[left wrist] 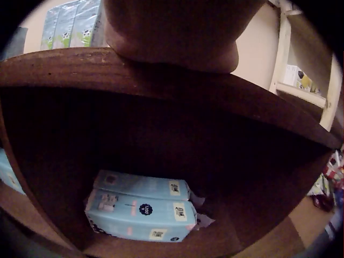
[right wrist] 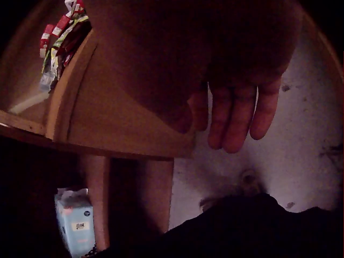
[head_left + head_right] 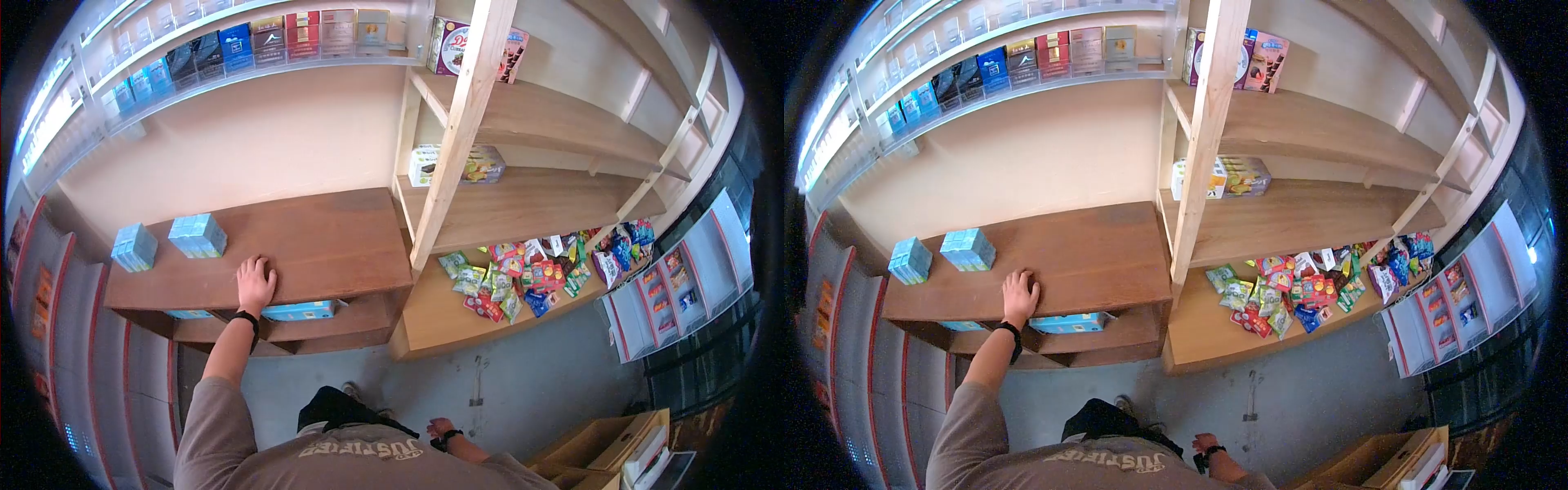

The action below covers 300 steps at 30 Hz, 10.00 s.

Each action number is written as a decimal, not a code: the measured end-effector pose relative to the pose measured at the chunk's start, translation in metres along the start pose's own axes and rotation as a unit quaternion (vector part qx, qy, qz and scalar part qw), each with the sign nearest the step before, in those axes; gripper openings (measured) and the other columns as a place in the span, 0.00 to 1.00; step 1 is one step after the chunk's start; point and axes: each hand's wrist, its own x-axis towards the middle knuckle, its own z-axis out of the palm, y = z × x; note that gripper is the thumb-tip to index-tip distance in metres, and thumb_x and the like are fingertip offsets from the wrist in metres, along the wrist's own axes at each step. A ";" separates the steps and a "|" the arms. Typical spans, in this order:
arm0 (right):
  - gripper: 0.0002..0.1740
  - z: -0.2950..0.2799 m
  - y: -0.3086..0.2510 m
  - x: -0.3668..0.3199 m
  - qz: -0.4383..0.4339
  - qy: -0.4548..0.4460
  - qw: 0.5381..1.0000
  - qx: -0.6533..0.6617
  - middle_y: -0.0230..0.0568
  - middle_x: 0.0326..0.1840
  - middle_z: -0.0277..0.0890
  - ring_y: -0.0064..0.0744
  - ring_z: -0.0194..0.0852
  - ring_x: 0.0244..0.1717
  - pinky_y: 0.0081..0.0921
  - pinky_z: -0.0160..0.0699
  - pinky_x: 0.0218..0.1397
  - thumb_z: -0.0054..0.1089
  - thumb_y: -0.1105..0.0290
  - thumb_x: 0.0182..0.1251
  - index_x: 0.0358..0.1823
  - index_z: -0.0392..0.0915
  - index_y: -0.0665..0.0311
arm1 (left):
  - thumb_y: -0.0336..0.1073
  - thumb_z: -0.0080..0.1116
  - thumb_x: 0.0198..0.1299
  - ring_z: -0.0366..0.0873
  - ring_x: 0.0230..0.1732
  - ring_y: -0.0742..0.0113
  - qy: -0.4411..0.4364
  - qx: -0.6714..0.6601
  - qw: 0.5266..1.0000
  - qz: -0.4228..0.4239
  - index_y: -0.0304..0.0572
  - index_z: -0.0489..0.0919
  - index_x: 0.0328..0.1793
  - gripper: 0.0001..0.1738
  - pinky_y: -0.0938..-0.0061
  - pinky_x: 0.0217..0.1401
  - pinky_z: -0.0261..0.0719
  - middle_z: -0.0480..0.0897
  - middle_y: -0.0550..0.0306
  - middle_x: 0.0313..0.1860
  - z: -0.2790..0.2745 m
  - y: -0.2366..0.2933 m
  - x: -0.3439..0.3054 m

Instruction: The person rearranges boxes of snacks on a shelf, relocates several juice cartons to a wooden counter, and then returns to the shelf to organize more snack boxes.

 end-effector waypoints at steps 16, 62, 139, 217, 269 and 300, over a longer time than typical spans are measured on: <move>0.17 -0.013 0.041 0.051 -0.242 -0.041 0.957 -0.156 0.52 0.47 0.81 0.44 0.83 0.37 0.41 0.83 0.37 0.45 0.66 0.74 0.57 0.73 0.68 | 0.42 0.57 0.55 0.69 0.60 0.49 0.014 -0.013 1.000 -0.002 0.42 0.77 0.51 0.19 0.54 0.65 0.64 0.75 0.49 0.55 -0.003 0.001 -0.001; 0.23 0.028 0.014 -0.050 0.019 0.082 0.996 0.015 0.49 0.52 0.80 0.42 0.82 0.45 0.38 0.83 0.39 0.45 0.61 0.73 0.63 0.70 0.68 | 0.43 0.55 0.56 0.69 0.60 0.48 -0.010 -0.019 1.000 -0.009 0.41 0.77 0.51 0.19 0.54 0.66 0.64 0.75 0.49 0.56 -0.005 0.001 -0.002; 0.22 0.072 0.037 -0.137 0.011 0.180 0.959 0.218 0.37 0.30 0.78 0.25 0.75 0.25 0.23 0.73 0.30 0.46 0.52 0.73 0.50 0.73 0.65 | 0.57 0.46 0.65 0.69 0.64 0.43 -0.091 0.111 0.989 0.025 0.54 0.73 0.66 0.29 0.52 0.68 0.64 0.74 0.47 0.64 0.039 -0.040 0.002; 0.21 0.019 0.036 -0.089 0.064 0.195 0.971 0.121 0.32 0.10 0.55 0.32 0.51 0.08 0.34 0.51 0.12 0.44 0.49 0.73 0.24 0.64 0.52 | 0.41 0.54 0.59 0.71 0.58 0.48 -0.036 0.037 0.999 0.014 0.44 0.76 0.55 0.19 0.53 0.61 0.69 0.76 0.50 0.55 0.011 -0.010 0.002; 0.39 0.070 0.064 -0.017 -0.061 0.124 0.796 -0.590 0.52 0.75 0.55 0.47 0.56 0.74 0.34 0.63 0.71 0.51 0.50 0.67 0.74 0.54 0.61 | 0.42 0.55 0.55 0.69 0.60 0.46 0.018 -0.028 0.999 0.017 0.40 0.77 0.51 0.20 0.53 0.65 0.64 0.75 0.46 0.56 -0.002 -0.007 -0.004; 0.44 0.030 0.094 0.008 -0.037 0.165 0.781 -0.601 0.56 0.76 0.53 0.53 0.50 0.75 0.37 0.56 0.73 0.55 0.49 0.67 0.76 0.51 0.67 | 0.42 0.56 0.53 0.69 0.57 0.46 0.034 -0.012 0.999 0.017 0.42 0.77 0.48 0.18 0.53 0.62 0.66 0.75 0.46 0.52 -0.004 0.000 -0.003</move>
